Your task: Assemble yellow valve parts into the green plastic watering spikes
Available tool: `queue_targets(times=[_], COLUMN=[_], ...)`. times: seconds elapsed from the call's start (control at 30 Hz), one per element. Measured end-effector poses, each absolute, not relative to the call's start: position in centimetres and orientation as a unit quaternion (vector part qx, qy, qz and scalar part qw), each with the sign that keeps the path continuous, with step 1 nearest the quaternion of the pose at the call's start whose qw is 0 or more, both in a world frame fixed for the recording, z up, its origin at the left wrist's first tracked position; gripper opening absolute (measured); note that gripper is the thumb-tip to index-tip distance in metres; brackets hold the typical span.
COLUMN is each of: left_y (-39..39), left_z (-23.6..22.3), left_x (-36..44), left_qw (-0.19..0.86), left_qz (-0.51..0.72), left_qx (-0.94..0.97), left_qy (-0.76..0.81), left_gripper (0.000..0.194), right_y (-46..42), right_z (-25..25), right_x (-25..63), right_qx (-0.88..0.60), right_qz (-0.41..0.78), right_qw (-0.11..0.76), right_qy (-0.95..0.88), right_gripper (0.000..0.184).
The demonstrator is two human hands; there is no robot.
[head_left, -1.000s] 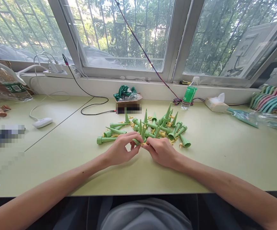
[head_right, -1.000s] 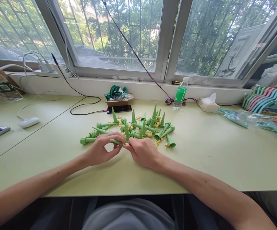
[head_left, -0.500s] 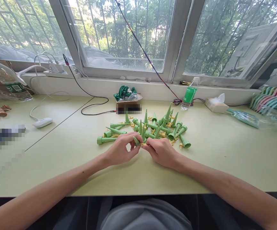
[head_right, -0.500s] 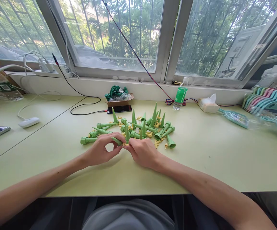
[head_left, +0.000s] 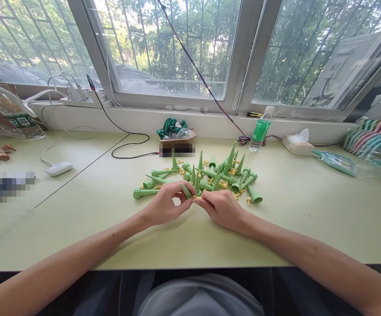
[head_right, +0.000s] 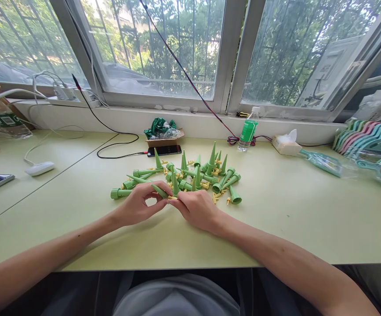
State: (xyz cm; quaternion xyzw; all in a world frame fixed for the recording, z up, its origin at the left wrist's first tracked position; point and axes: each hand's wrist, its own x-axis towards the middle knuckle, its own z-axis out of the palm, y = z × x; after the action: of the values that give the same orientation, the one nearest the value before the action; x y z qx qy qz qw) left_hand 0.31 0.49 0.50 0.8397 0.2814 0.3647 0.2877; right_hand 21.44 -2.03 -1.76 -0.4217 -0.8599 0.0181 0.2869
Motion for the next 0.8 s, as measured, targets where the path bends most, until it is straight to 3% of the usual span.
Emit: queue_targets(times=[0.8], left_y=[0.18], left_z=[0.55], left_x=[0.80], left_qw=[0.259], left_qz=[0.354], left_qx=[0.850], left_qy=[0.291], left_gripper=[0.016], right_y=[-1.93], right_z=[-1.85], right_x=[21.50], right_qx=[-0.417], right_qz=[0.020], right_qw=[0.290], right_qy=[-0.861], right_gripper=[0.054])
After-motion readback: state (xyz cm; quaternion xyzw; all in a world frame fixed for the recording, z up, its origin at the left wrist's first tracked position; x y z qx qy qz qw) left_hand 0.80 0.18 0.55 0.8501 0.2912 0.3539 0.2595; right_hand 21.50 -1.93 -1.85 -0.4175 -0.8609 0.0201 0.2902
